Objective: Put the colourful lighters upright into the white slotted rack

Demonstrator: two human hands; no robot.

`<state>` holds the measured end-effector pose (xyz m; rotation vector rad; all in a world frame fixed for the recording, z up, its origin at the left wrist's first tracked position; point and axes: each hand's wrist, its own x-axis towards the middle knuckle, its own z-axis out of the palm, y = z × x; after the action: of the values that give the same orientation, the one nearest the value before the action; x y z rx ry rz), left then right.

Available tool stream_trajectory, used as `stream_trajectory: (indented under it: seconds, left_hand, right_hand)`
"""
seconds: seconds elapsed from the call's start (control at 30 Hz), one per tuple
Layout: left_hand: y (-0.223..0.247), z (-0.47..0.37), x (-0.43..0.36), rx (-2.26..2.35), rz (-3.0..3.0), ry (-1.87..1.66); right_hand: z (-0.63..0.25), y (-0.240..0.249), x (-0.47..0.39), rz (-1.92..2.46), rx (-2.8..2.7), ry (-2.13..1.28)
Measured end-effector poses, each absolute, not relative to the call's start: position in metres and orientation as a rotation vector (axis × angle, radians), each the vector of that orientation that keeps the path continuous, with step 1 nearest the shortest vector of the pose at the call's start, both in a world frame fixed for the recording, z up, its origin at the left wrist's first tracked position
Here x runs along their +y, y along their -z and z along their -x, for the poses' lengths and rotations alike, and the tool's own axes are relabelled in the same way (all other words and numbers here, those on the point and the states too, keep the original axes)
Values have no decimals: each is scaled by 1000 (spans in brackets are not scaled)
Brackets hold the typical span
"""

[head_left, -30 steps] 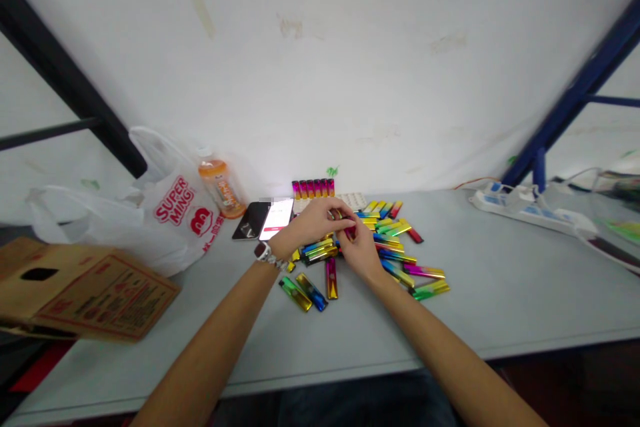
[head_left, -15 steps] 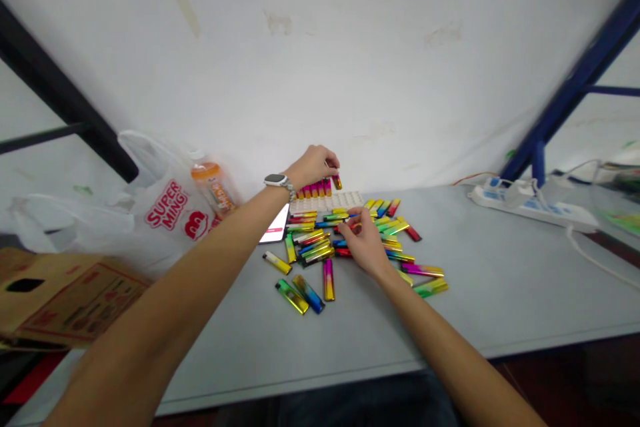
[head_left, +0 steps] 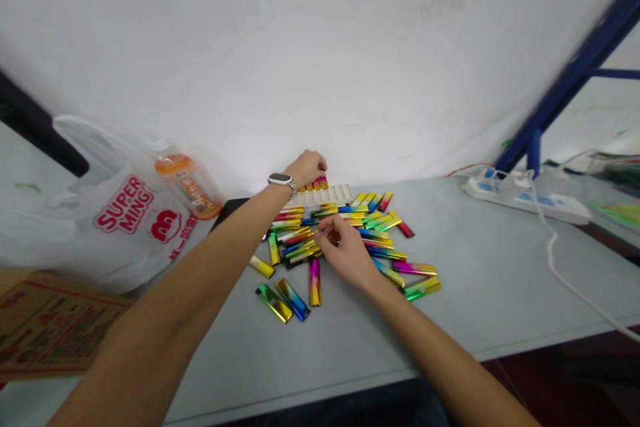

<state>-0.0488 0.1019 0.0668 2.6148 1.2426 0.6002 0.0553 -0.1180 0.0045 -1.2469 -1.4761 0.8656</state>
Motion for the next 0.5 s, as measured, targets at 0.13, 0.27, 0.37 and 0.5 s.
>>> stream_trajectory:
  seconds: [0.13,0.27,0.37,0.5]
  left_hand:
    - [-74,51,103,1252,-2711,-410]
    - [-79,51,104,1270,-2746,-316]
    - [-78,48,102,1216,-2764,-331]
    - [-72,43,99,1202,-2792,-397]
  right_hand:
    - [-57,-8,-119,1259,-1506,-877]
    - [-65,-10,-115,1227,-1457,-890]
    - [-72,-12,-112,1209,-1405,-925]
    - [-78,-11,-109,1227,-1355,-933]
